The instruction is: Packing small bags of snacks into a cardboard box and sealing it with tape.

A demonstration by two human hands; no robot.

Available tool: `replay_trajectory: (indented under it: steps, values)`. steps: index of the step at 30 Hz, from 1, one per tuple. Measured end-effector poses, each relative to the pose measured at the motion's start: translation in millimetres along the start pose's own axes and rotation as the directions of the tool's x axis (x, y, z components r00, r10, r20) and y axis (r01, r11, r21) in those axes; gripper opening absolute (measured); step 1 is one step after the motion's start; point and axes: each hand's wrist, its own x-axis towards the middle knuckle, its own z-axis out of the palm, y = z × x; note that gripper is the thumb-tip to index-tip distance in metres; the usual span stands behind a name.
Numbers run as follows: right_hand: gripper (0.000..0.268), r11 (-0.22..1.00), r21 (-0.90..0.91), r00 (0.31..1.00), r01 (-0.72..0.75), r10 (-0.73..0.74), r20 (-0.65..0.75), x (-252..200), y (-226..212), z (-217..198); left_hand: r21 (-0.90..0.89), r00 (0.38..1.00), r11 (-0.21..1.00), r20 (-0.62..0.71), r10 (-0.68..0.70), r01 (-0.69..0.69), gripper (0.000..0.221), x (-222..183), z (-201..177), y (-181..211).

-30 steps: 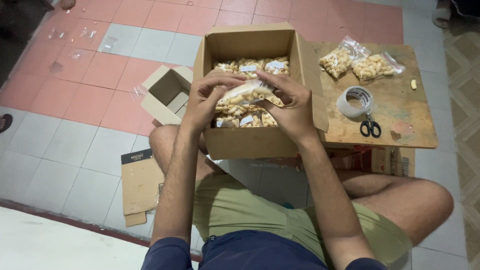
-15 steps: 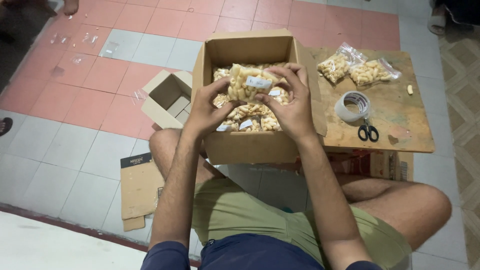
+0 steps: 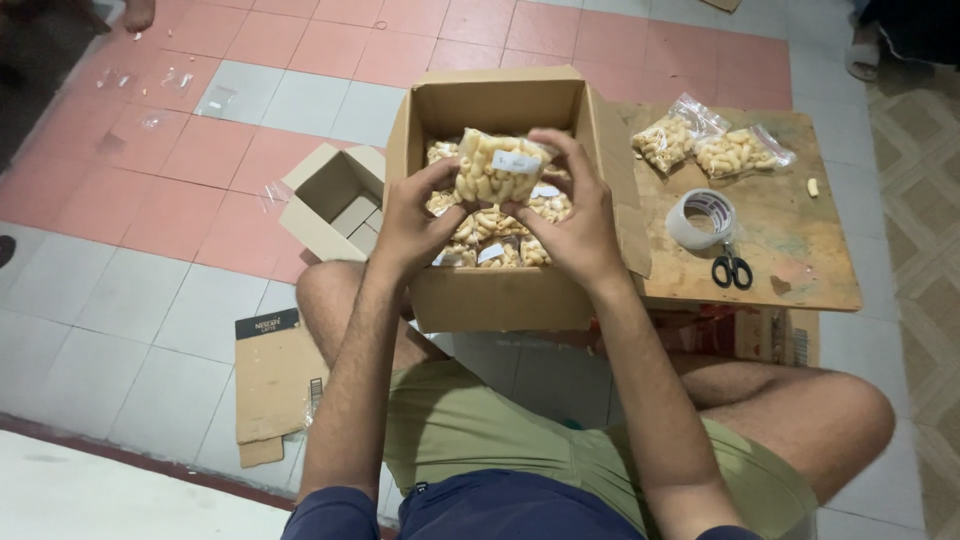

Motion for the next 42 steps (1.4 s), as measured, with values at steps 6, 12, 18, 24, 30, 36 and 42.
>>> replay_trajectory:
  steps: [6,12,18,24,30,36,42]
  values:
    - [0.092,0.934,-0.325,0.976,0.146,-0.082,0.204,2.9,0.8,-2.0,0.164,0.991,0.986,0.137,0.007,-0.029,0.031,10.9,4.4,26.0]
    - [0.093,0.918,-0.388,0.903,0.084,0.095,0.42,20.6,23.8,-14.7,0.187,0.97,0.978,0.206,-0.128,0.09,0.083,12.1,5.4,12.3]
    - [0.083,0.929,-0.366,0.615,0.052,0.259,0.745,22.3,20.9,14.6,0.018,0.989,0.992,0.082,-0.125,0.124,0.066,9.7,-1.6,39.0]
    - [0.077,0.795,-0.592,0.461,0.137,0.477,0.748,20.9,96.5,16.9,-0.039,0.993,0.992,-0.004,-0.117,0.117,0.046,7.5,-1.3,28.0]
    - [0.072,0.77,-0.636,0.456,0.045,0.551,0.699,22.5,86.9,12.7,0.0,0.993,0.993,0.019,-0.116,0.116,0.038,8.5,-1.6,29.5]
    - [0.053,0.795,-0.607,0.522,-0.002,0.519,0.677,37.3,-2.5,-2.8,0.0,0.992,0.992,0.003,-0.123,0.123,0.036,9.8,-1.6,34.7]
    - [0.057,0.815,-0.579,0.475,0.024,0.501,0.724,26.9,-6.7,-6.6,-0.012,0.995,0.995,0.004,-0.1,0.1,0.033,8.3,-2.6,31.9]
